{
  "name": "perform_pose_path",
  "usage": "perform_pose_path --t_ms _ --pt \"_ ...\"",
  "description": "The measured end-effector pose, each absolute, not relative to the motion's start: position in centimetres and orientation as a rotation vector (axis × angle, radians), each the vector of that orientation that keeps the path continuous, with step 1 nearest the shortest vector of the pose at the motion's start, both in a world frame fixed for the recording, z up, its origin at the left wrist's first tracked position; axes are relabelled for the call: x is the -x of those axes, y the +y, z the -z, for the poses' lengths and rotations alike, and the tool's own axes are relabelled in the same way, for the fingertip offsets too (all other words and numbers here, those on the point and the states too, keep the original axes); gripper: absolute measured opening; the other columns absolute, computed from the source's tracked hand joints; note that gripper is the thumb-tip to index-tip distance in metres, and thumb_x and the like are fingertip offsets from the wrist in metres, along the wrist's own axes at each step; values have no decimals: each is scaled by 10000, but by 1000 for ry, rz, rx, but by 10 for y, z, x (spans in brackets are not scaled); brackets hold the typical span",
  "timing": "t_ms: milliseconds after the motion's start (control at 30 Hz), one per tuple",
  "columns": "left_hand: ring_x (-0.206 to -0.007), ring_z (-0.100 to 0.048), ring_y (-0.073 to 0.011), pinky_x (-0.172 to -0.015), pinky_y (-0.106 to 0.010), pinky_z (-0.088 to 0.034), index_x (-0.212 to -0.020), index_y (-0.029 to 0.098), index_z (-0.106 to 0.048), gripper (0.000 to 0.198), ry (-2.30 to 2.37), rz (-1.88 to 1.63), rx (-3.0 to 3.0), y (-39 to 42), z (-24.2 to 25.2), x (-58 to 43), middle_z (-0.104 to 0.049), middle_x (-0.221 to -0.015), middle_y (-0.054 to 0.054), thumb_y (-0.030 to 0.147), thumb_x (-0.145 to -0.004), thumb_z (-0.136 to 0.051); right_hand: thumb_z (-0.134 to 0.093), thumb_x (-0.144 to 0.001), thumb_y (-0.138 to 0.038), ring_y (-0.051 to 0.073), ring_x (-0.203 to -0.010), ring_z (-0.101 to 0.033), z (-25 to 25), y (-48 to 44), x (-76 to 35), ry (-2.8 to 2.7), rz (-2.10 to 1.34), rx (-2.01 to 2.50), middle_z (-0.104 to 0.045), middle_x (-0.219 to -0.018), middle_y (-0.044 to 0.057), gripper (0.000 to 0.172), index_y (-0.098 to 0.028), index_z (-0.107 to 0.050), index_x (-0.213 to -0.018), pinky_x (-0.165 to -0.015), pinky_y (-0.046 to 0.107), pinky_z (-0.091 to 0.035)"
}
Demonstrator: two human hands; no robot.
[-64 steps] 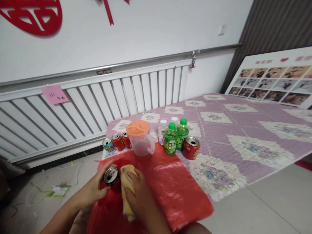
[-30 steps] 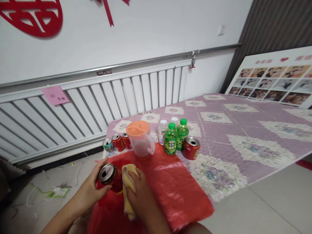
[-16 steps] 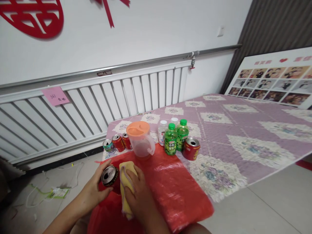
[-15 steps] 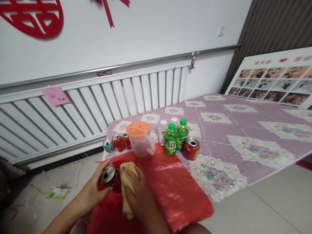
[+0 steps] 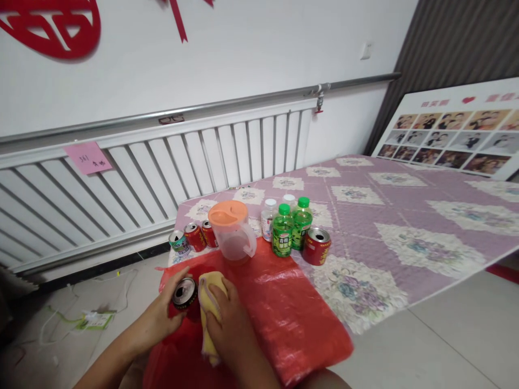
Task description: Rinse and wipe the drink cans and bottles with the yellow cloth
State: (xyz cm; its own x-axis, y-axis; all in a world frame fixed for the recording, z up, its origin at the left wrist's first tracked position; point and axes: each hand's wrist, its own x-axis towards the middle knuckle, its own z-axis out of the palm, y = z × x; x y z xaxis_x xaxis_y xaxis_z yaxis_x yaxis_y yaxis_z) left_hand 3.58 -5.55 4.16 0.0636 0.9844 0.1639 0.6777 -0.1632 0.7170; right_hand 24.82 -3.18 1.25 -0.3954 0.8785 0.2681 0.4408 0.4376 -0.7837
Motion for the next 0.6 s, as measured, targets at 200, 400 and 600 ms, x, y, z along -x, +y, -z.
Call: perform_pose_path --t_ms 200,400,600 --pt "-1401 -368 -295 -1167 -518 -288 -1453 305 -324 850 1619 -814 -1951 -54 -43 -33 -393 -1510 -75 53 -681 -576 -509 -809 -165 263 -1314 -458 -15 -31 -249 -2007 -840 1126 -435 -1453 116 535 -235 -505 -1340 -1064 457 -448" --pt "-1317 -442 -333 -1120 -539 -340 -1411 229 -354 842 1801 -1007 -1886 -53 -39 -47 -477 -1384 -123 193 -653 -720 -509 -804 -168 262 -1300 -473 -21 -32 -249 -2003 -849 1138 -436 -1458 103 543 -242 -515 -1341 -1058 435 -455" --pt "-1198 -537 -310 -1046 -510 -416 -1346 212 -428 731 1877 -1086 -1843 -51 -34 -55 -560 -1250 -110 205 -670 -704 -503 -837 -191 261 -1343 -426 -20 -33 -250 -2008 -828 1096 -419 -1465 116 496 -220 -513 -1333 -1084 440 -429"
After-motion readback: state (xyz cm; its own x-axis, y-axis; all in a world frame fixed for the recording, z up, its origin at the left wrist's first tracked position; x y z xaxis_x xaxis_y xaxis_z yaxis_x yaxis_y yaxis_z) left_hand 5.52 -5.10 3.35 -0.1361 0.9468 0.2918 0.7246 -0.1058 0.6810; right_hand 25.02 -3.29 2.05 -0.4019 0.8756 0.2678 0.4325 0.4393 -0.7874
